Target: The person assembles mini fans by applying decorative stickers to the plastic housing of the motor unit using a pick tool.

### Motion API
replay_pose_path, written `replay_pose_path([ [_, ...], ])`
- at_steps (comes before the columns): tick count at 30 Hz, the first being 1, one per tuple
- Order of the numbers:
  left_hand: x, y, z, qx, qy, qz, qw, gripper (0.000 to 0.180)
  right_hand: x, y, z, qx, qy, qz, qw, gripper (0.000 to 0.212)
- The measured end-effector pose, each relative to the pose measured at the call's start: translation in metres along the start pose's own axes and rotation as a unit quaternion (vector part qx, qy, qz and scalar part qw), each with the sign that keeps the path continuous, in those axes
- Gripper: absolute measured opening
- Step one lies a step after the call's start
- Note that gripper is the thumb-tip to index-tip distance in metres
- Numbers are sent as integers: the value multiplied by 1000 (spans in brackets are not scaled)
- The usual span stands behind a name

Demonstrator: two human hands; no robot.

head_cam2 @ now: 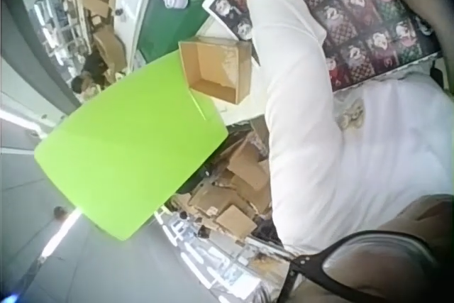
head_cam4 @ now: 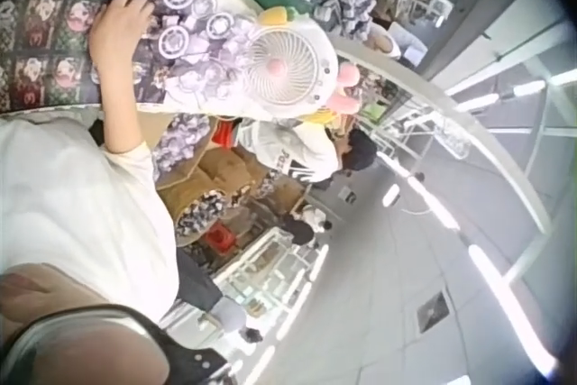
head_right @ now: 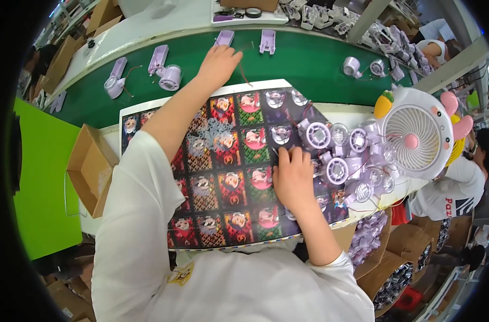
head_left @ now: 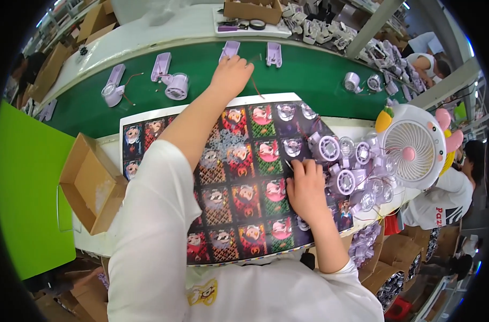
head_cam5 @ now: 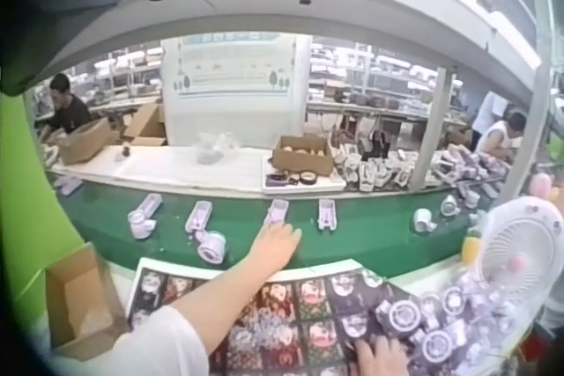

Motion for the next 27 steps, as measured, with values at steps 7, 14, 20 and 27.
replay_pose_path([
  [7, 44, -69, 78, 268, 151, -22, 951, 18, 17, 14, 10, 55, 76, -2, 996, 34],
  [14, 31, -125, 152, 320, -36, 150, 935, 25, -8, 61, 66, 126, 147, 46, 980, 16],
  [20, 51, -147, 148, 361, -641, 106, 669, 17, -29, 73, 76, 106, 97, 36, 989, 17],
  [27, 158, -174, 43, 187, -849, -101, 484, 36, -17, 66, 64, 130, 152, 11, 980, 11],
])
Point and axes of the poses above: each hand's wrist, its own y-axis towards the middle knuckle, its own x-axis out of the back of the hand, z = x × y, the point moved 5 cm from there along y, towards the middle knuckle, and after that the axes turned 11 degrees about z, right-handed, at the moved point
